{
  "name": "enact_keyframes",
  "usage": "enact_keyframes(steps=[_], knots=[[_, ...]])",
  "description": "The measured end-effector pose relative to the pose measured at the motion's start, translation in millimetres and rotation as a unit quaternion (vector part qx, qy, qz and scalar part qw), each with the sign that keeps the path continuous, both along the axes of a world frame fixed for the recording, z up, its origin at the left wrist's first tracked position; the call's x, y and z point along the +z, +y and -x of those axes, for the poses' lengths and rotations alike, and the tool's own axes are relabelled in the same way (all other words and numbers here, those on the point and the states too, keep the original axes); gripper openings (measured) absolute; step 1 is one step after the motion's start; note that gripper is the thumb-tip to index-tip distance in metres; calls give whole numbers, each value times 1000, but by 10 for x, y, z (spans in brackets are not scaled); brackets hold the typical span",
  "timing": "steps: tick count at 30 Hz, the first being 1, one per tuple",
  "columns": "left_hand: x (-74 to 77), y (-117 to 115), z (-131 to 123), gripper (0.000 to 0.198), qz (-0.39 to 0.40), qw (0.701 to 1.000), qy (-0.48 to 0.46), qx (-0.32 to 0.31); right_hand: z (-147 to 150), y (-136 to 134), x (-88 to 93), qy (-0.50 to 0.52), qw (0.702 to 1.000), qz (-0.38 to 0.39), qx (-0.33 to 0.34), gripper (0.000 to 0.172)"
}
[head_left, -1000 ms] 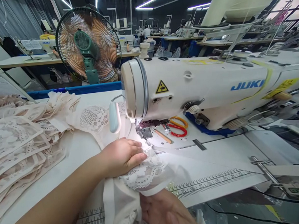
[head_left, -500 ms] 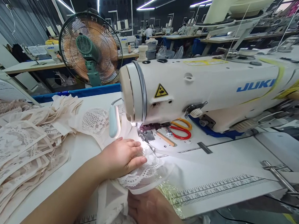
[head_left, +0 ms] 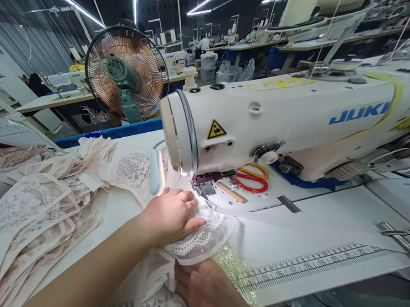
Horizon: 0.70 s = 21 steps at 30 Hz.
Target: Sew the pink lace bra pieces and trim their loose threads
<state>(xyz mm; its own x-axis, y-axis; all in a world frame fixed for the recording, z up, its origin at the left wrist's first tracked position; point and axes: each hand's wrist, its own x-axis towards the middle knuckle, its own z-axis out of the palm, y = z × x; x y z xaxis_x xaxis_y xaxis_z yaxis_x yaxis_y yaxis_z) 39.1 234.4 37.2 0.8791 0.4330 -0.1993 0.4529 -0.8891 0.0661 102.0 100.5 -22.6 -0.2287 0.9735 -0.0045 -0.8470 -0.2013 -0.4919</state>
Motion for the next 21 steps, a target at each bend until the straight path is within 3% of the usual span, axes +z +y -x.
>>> enact_keyframes(steps=[11, 16, 19, 21], knots=[[-9, 45, -70, 53, -41, 999, 31, 17, 66, 51, 70, 49, 998, -4, -35, 49], [-16, 85, -96, 54, -85, 995, 41, 16, 179, 151, 28, 63, 995, -29, -77, 60], [-43, 78, -86, 61, -97, 994, 55, 15, 162, 122, -43, 0, 996, -49, -72, 63], [-55, 75, -63, 72, -87, 993, 76, 15, 34, 11, -97, -106, 991, -78, -38, 61]])
